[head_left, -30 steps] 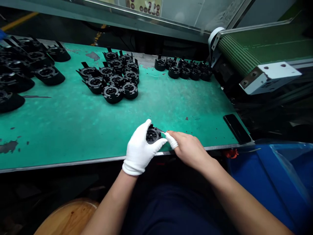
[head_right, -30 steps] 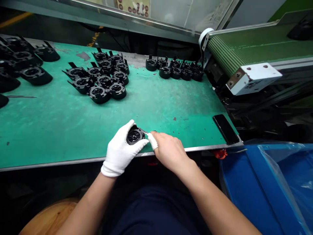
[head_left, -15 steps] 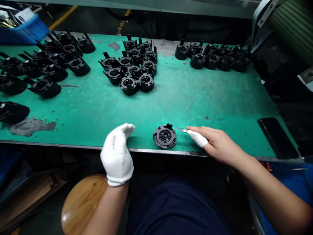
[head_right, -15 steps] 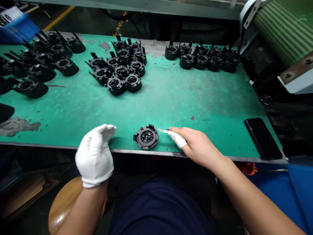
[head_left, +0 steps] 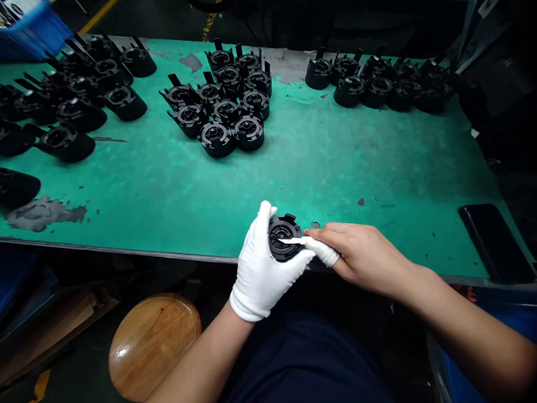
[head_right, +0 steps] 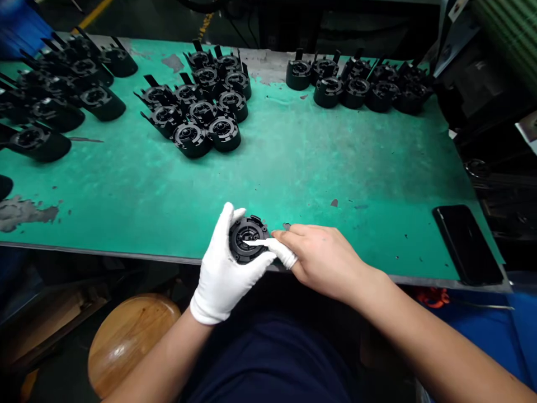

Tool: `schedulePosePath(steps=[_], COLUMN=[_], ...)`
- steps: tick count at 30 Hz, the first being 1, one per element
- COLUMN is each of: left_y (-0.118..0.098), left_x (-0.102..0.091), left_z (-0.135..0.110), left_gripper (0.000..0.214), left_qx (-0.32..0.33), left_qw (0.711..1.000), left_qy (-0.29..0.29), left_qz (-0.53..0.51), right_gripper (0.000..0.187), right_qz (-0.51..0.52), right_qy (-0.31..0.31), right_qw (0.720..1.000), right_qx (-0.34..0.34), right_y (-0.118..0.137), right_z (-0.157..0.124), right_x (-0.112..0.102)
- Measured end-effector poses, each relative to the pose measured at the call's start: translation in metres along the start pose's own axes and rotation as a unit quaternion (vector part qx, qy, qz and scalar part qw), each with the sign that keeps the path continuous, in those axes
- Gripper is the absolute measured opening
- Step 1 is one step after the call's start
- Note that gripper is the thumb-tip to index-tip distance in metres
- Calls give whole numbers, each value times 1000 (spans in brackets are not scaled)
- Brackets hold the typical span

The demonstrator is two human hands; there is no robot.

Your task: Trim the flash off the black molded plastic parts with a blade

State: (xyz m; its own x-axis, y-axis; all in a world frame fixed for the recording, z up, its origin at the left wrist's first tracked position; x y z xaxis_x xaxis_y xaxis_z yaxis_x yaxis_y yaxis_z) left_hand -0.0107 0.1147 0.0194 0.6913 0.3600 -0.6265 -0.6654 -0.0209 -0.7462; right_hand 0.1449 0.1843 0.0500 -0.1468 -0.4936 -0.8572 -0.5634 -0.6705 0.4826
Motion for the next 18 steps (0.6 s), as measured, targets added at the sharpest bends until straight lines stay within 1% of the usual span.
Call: schedulePosePath(steps=[8,11,14,18], left_y=[-3,-4,-4,-5], left_x=[-2,-2,-3,-3], left_z=[-1,0,0,0], left_gripper=[100,99,97,97], left_qx=[8,15,19,26], left_qw=[999,999,999,999], left_qy=[-14,-17,-17,-26], left_qz=[28,33,33,36], right_gripper=[40,41,39,38], right_qz=[14,10,30,40], right_qy=[5,-5,-17,-12], right_qw=[1000,1000,999,999], right_qx=[-4,-9,-21,-19], right_y=[-1,-1,-1,-2], right_z=[1,0,0,1], right_x=[2,3,4,4])
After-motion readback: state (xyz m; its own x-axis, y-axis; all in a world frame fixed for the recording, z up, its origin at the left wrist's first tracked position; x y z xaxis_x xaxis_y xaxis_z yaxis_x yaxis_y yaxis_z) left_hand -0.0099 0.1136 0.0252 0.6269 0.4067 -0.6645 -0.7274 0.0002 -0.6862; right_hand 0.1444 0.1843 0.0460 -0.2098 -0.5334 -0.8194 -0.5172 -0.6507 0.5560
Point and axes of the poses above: each hand's wrist, its own z-axis towards the middle knuckle, its own x-axis out of the palm, y = z × x, the point moved 6 cm from there along z, towards the middle knuckle, and after that the axes turned 4 degrees about z, right-handed, at the moved point
